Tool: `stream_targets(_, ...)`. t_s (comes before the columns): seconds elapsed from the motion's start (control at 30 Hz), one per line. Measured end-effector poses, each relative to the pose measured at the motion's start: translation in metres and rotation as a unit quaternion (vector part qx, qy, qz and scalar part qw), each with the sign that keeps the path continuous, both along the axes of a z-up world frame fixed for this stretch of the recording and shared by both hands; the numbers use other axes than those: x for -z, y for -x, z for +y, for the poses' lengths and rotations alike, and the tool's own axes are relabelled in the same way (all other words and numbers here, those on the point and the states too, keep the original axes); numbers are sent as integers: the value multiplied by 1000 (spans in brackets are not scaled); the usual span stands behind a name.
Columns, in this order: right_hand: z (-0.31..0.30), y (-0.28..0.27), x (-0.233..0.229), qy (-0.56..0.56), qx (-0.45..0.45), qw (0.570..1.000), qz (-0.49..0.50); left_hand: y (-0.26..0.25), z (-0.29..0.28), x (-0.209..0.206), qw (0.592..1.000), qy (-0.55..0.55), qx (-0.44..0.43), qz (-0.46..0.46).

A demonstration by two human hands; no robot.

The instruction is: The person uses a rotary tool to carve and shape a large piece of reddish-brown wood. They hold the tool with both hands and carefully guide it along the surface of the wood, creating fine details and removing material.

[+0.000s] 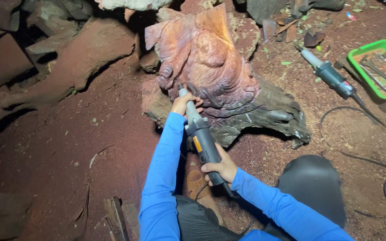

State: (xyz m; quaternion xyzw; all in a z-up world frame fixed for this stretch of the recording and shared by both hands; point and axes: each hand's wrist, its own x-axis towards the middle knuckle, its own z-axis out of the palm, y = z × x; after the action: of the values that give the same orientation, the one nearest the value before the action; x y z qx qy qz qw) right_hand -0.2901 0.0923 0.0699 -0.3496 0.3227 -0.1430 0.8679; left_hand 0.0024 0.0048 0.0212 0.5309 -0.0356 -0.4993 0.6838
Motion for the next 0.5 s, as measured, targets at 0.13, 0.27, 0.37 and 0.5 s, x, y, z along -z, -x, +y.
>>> stream_targets(0.13, -3, -1, 3, -5, -5, 1000, 6, -5, -11, 20, 1000, 2, -30, -11)
stream_targets(0.27, -1, 4, -3, 5, -3, 1000, 17, 1, -8, 21, 999, 23, -44, -19)
stream_targets(0.37, -1, 7, -2, 10, -3, 1000, 16, 12, -3, 13, 997, 34, -52, -36)
stream_targets(0.5, -2, 8, -2, 17, -2, 1000, 6, 15, -3, 8, 997, 37, -53, -36)
